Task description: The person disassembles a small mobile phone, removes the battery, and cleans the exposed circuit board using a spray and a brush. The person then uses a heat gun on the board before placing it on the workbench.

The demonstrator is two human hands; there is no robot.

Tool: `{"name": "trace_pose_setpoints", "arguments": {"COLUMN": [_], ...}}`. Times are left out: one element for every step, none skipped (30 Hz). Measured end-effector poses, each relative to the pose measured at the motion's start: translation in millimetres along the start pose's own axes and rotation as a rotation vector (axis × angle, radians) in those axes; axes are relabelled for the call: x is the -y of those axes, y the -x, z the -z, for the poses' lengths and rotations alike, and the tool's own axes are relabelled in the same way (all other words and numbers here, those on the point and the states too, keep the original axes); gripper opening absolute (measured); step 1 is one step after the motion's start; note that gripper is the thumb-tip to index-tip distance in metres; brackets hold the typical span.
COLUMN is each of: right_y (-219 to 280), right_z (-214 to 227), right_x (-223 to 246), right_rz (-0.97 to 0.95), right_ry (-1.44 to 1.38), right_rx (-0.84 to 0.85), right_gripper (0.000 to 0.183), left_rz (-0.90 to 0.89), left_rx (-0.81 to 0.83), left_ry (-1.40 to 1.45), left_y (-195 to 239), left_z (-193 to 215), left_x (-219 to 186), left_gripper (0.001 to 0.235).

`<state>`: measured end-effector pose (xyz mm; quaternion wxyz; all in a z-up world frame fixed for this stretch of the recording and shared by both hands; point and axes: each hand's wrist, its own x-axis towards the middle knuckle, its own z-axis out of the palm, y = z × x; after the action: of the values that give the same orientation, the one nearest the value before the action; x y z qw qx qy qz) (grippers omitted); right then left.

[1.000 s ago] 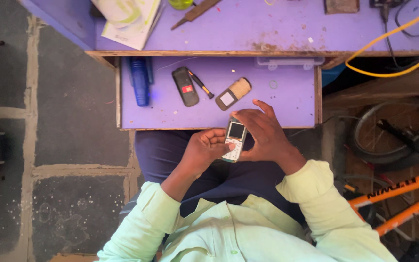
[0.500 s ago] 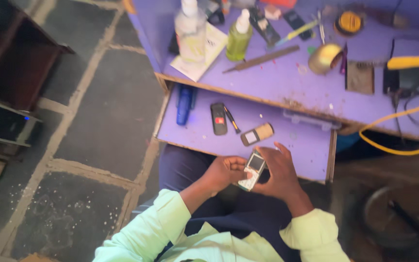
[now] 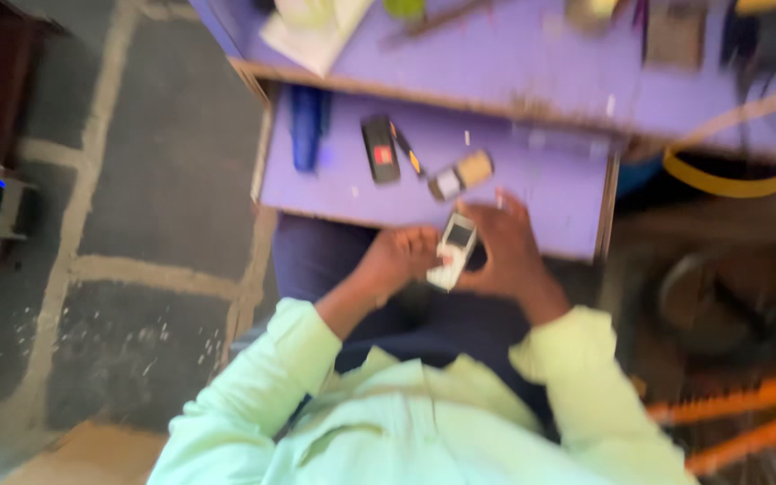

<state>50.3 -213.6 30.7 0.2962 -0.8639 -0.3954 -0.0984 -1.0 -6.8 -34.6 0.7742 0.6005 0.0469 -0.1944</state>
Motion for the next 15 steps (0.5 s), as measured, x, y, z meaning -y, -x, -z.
{"name": "trace_pose_setpoints", "arguments": {"right_y": [-1,-2,-1,1,2,5,5,7,4,3,1,-1,-1,-1,-2], "right_z": [0,0,0,1,0,0,0,0,1,3,4,6,7,8,8], "right_x": [-2,-4,-4,-6,-7,-7,-9,-7,-8,-6,-5,-3,-1,1,2], "right_rz": [0.009,0.004,0.001,0.015,0.027,0.01,0.013,0.017,0.024,0.031,0.044,0.048,0.049,0.051,0.054], "right_ry": [-0.019,-0.018,-0.019,-0.014,-0.017,-0.027,-0.028,-0.029,-0.023,-0.017,-0.005,-0.003,-0.002,-0.001,0.0], "right_rx": [-0.016,-0.011,-0.003,-0.017,-0.028,-0.022,-0.026,-0.029,-0.033,-0.037,-0.043,-0.044,-0.043,-0.041,-0.045], "right_gripper": [0.091,0.091,0.092,0.089,0.087,0.086,0.085,0.085,0.084,0.084,0.084,0.084,0.084,0.084,0.084], "left_rz": [0.012,0.024,-0.047,-0.119,-0.041,0.039,0.079,0.12,0.143,0.143,0.134,0.126,0.123,0.12,0.115], "left_rx": [0.012,0.023,-0.002,-0.021,0.03,0.069,0.07,0.071,0.073,0.077,0.083,0.089,0.092,0.095,0.097], "left_ry": [0.051,0.102,-0.065,-0.234,-0.003,0.23,0.255,0.281,0.302,0.299,0.297,0.294,0.296,0.299,0.301], "left_y": [0,-1,1,3,4,6,7,10,10,11,11,11,12,13,13], "left_z": [1,1,2,2,2,1,1,0,-1,-2,-4,-5,-6,-6,-6], "left_x": [0,-1,-2,-4,-7,-10,-15,-20,-26,-32,-38,-42,-44,-45,-46], "left_gripper": [0.016,0.021,0.016,0.019,0.021,0.03,0.033,0.035,0.038,0.039,0.039,0.04,0.04,0.04,0.04]}}
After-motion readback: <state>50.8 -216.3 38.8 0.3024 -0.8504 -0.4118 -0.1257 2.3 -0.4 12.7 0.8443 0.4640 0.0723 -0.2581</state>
